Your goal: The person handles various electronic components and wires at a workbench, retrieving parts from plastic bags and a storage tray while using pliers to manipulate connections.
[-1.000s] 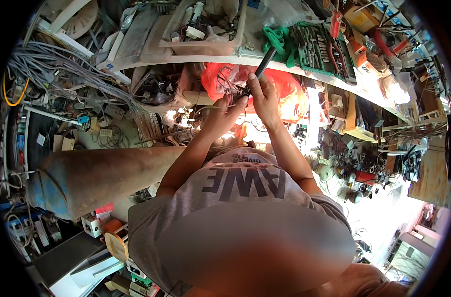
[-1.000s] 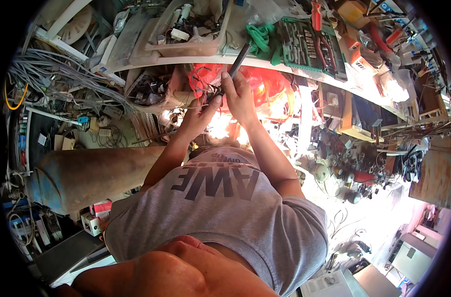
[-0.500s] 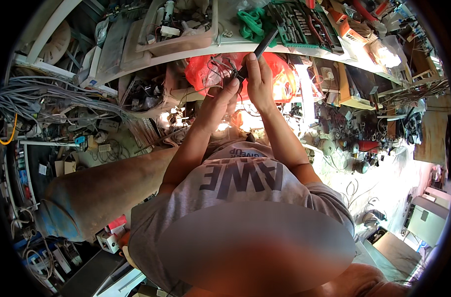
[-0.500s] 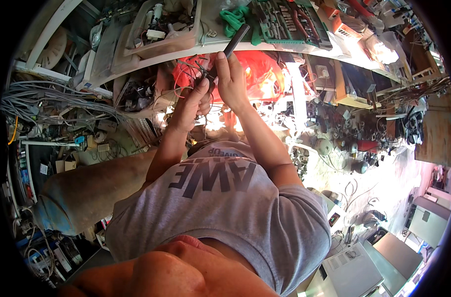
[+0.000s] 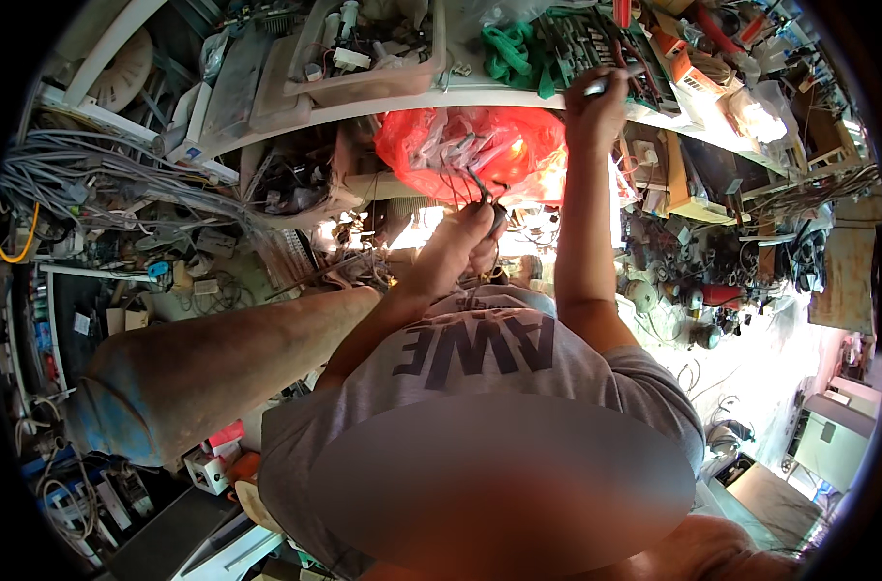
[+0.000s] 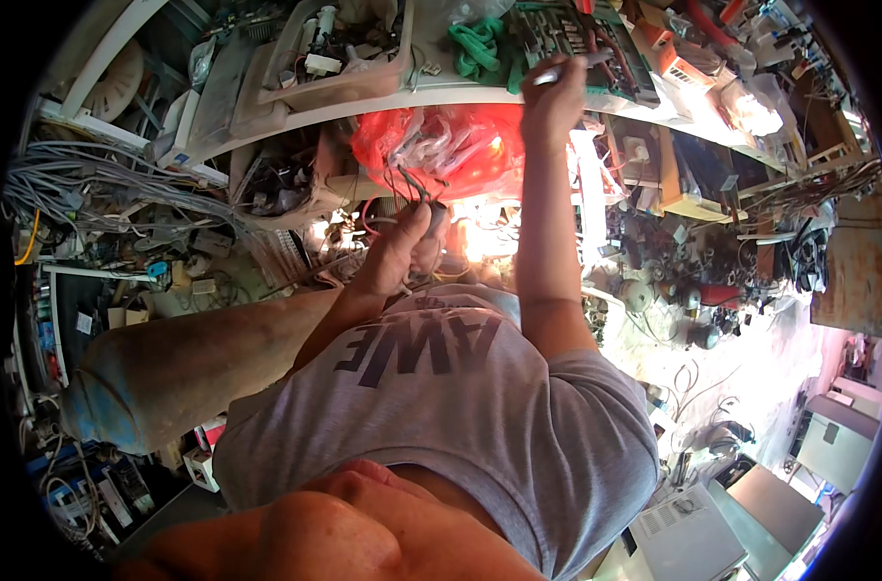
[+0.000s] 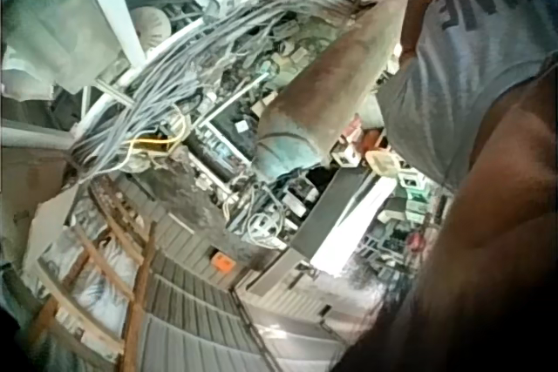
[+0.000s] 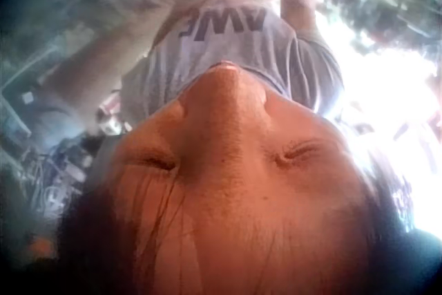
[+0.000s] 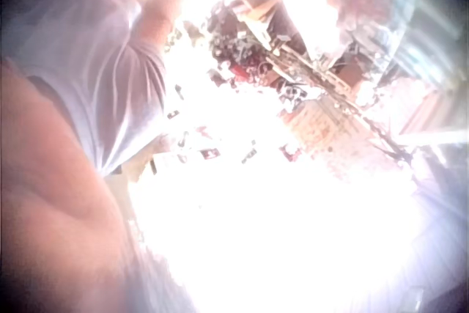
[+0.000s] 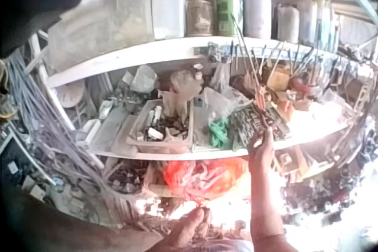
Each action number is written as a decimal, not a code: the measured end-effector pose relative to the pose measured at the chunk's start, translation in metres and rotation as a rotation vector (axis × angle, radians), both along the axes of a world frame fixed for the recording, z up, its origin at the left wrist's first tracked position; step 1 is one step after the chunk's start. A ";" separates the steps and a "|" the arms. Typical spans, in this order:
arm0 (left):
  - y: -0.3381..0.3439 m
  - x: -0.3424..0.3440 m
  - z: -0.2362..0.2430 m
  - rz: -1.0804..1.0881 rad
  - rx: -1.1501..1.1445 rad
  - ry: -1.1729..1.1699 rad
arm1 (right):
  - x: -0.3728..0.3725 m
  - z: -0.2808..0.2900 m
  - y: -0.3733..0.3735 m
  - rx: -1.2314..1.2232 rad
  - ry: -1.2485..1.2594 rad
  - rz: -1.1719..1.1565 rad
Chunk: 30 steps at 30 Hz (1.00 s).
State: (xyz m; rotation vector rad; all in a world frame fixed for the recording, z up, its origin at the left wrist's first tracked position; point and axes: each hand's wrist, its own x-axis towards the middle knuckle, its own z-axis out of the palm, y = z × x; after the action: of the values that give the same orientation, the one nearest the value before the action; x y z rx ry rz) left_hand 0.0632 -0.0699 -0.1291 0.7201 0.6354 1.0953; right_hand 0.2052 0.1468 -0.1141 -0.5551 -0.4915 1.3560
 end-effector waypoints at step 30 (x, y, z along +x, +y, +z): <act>-0.023 -0.117 -0.045 0.776 -0.223 -0.046 | -0.158 -0.103 -0.040 0.970 -1.026 -0.234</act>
State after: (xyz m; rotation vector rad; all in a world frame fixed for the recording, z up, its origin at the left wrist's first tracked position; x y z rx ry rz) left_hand -0.0536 -0.0933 -0.1746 0.2395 1.0197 1.7067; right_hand 0.0474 0.1069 -0.2171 -0.4214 -1.7291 0.3893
